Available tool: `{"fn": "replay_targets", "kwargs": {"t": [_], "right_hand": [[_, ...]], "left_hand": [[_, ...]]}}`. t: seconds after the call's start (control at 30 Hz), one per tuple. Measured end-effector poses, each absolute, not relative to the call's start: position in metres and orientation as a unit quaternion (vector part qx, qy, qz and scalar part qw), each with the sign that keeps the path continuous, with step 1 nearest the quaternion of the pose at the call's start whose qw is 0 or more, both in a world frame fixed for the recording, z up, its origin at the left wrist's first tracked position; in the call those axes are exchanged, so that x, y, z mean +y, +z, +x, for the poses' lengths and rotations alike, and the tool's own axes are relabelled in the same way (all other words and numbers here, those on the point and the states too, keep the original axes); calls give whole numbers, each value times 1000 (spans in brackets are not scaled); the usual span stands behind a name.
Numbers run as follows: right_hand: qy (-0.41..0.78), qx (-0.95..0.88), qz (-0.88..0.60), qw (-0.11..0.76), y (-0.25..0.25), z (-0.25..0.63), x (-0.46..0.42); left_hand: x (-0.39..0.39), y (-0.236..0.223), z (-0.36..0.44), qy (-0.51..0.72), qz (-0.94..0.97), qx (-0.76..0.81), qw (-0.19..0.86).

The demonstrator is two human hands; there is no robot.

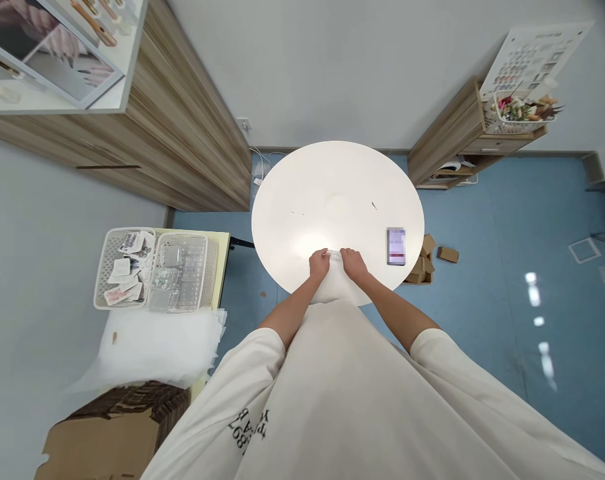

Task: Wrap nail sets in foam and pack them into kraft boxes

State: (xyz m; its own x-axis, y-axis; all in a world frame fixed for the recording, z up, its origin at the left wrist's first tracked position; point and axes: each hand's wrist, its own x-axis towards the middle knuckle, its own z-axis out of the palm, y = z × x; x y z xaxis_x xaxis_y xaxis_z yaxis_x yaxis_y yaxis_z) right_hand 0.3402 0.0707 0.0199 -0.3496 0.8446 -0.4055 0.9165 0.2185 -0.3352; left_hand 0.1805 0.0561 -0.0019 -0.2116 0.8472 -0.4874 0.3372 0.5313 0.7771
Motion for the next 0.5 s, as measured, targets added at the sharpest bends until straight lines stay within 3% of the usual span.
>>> {"fn": "replay_targets", "kwargs": {"t": [0.13, 0.33, 0.5], "right_hand": [[-279, 760, 583, 63, 16, 342, 78], [-367, 658, 651, -92, 4, 341, 82], [-441, 574, 678, -129, -8, 344, 61]], "left_hand": [[51, -7, 179, 275, 380, 736, 488], [36, -15, 173, 261, 398, 728, 494], [24, -14, 168, 247, 397, 730, 498]]}}
